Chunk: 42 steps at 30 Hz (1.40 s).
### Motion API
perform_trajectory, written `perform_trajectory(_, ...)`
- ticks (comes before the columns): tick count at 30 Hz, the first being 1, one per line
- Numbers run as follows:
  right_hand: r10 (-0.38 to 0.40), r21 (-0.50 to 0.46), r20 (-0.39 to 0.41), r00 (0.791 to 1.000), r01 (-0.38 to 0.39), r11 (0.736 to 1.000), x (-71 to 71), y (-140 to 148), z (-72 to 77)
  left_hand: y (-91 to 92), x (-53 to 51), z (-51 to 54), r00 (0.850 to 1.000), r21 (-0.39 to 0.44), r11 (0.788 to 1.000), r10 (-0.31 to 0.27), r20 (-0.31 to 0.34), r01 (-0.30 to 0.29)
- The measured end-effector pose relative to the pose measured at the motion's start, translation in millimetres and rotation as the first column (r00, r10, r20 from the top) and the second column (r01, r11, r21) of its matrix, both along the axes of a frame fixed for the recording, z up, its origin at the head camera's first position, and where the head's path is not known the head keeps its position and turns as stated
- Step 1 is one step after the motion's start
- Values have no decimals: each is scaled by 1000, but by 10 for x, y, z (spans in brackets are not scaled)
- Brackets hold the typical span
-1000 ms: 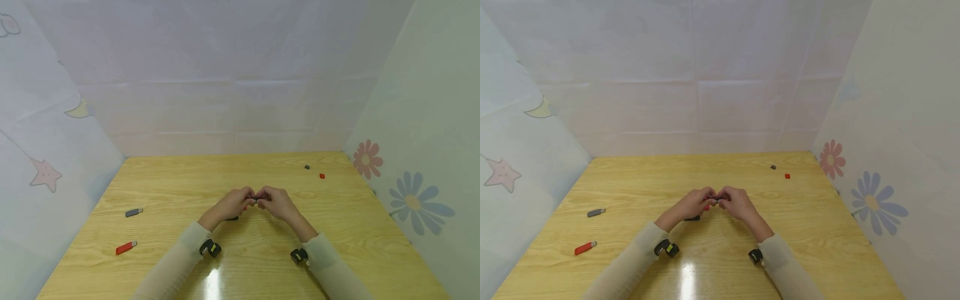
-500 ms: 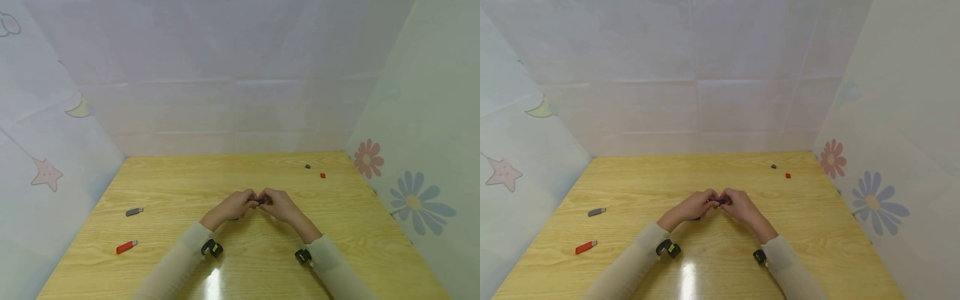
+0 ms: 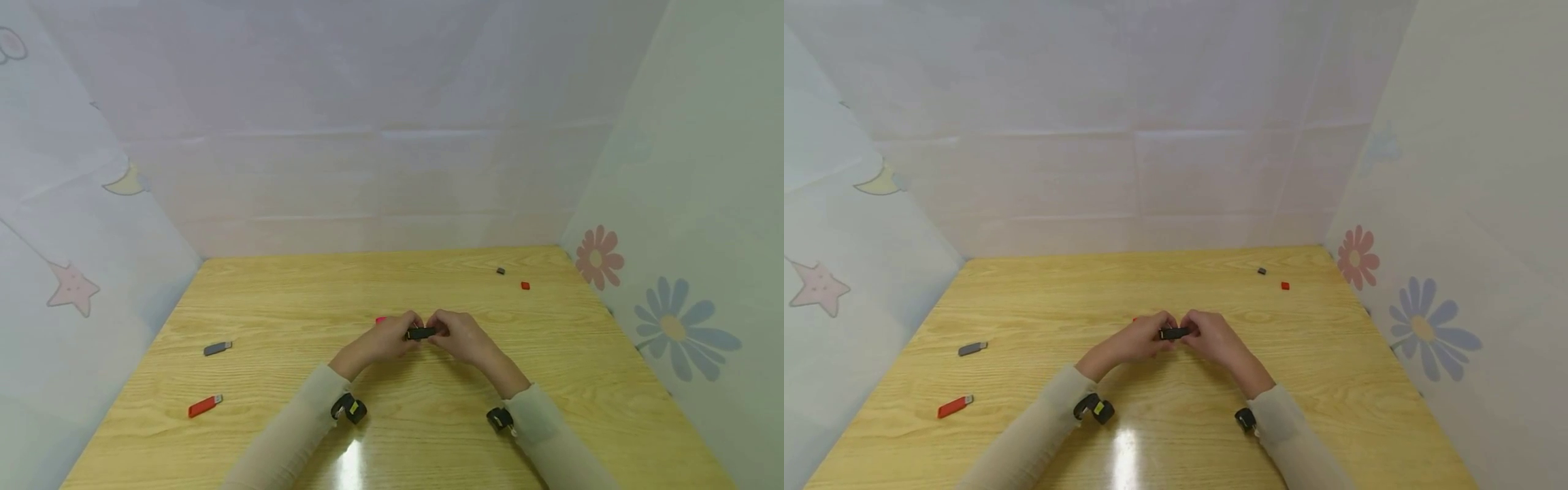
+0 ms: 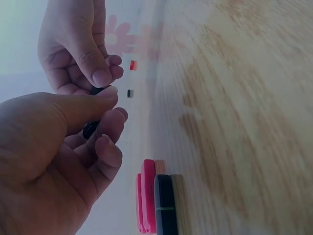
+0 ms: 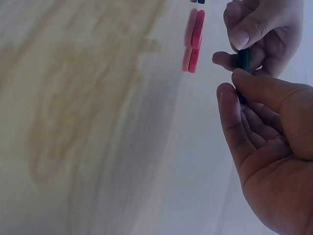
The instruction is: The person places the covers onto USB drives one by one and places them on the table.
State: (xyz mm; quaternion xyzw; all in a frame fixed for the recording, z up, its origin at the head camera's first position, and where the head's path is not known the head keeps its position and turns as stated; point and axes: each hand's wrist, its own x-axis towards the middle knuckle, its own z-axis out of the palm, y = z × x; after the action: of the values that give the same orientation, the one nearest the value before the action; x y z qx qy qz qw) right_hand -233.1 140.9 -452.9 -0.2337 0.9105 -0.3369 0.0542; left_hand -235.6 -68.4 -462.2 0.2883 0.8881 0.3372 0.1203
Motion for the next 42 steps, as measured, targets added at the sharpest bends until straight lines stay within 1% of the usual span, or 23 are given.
perform_trajectory(1,1,6,-1,1000,-1,1000,-7,11,-2,3,3,3,1000,-14,1000,0,-22,0)
perform_trajectory(4,-3,20,11,1000,2,1000,-22,40,-4,15,3,-2,999,-39,999,3,-54,-5)
perform_trajectory(9,-7,51,36,999,6,999,-35,63,-30,52,11,-18,996,-85,996,14,-87,-21)
perform_trajectory(12,-1,69,47,999,-2,998,-34,63,-46,80,23,-24,993,-137,990,22,-113,-37)
perform_trajectory(16,4,95,60,998,-10,995,-25,49,-53,103,37,-45,983,-224,973,14,-184,-56)
perform_trajectory(19,13,117,66,998,-20,993,-17,35,-57,108,48,-74,976,-269,961,4,-217,-63)
perform_trajectory(22,28,143,64,998,-37,989,-12,18,-63,109,55,-109,971,-296,953,-10,-237,-63)
perform_trajectory(26,59,184,38,998,-65,981,-8,1,-75,113,59,-147,962,-320,946,-38,-272,-54)
perform_trajectory(29,74,210,29,997,-79,975,-6,-4,-90,122,68,-152,958,-334,941,-53,-281,-46)
perform_trajectory(34,96,222,20,995,-98,970,-4,-9,-98,140,93,-129,960,-352,935,-63,-274,-39)
perform_trajectory(39,112,233,13,994,-112,966,2,-7,-77,145,110,-103,959,-356,934,-66,-276,-38)
perform_trajectory(42,111,250,19,994,-112,962,5,-12,-67,148,110,-106,960,-362,931,-64,-273,-41)
